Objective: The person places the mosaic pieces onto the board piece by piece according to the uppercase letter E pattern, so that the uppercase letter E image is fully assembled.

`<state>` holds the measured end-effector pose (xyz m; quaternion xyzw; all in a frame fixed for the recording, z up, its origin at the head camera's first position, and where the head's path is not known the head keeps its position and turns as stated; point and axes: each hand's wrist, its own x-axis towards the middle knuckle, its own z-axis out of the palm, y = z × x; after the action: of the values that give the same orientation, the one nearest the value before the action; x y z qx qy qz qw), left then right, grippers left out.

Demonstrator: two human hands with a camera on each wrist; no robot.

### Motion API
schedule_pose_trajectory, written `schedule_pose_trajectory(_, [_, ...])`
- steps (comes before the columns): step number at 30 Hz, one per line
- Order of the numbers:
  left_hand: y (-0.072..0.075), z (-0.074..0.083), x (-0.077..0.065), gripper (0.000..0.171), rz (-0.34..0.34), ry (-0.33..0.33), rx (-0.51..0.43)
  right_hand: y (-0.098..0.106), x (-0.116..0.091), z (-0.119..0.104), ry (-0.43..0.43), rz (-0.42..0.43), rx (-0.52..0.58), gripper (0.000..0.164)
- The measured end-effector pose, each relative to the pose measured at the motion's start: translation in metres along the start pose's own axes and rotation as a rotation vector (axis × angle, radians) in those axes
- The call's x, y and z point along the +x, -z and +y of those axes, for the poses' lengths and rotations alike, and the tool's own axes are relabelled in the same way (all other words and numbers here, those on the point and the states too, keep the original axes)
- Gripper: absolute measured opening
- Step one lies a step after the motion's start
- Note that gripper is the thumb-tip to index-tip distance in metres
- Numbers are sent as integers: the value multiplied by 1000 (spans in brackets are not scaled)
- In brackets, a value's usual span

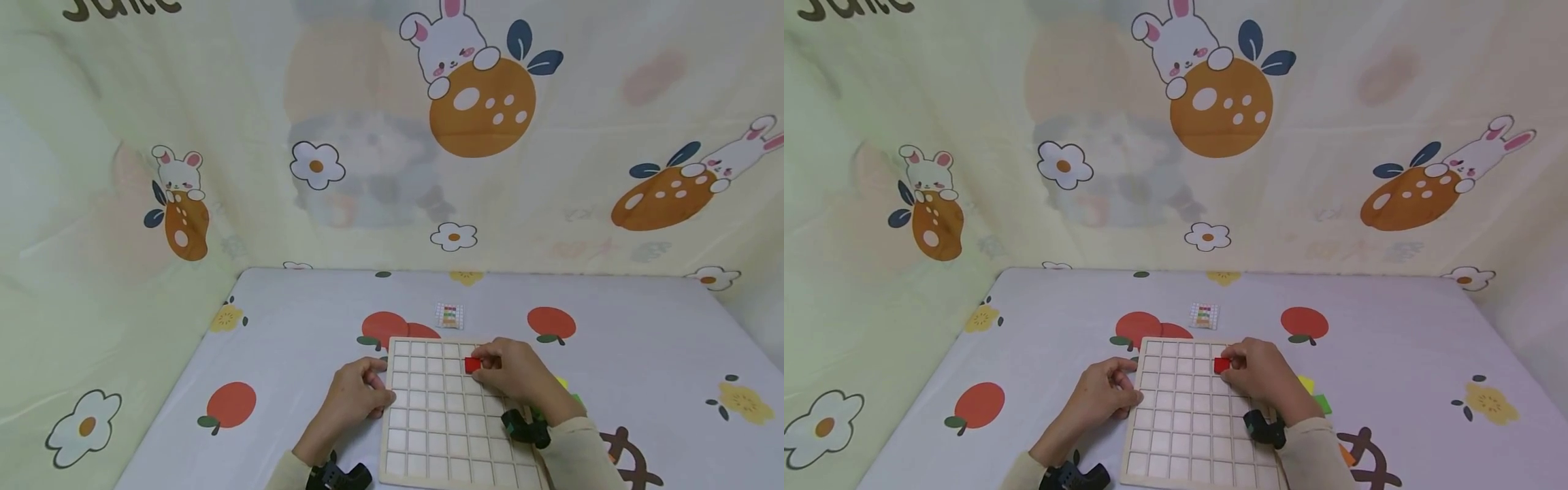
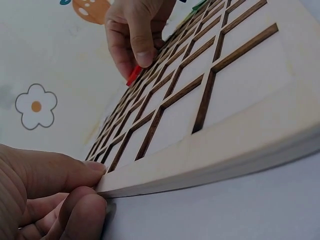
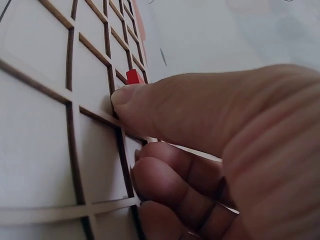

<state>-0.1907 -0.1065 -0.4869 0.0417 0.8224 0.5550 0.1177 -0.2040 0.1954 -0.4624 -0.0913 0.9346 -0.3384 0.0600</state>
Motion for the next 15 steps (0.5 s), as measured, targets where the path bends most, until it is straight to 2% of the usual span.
schedule_pose_trajectory(7, [-1,2,1,47,6,-6,6,-1,0,3,35,24,-30,24])
schedule_pose_trajectory(15, [-1,0,0,46,14,-6,13,-4,2,4,59,15,-39,24])
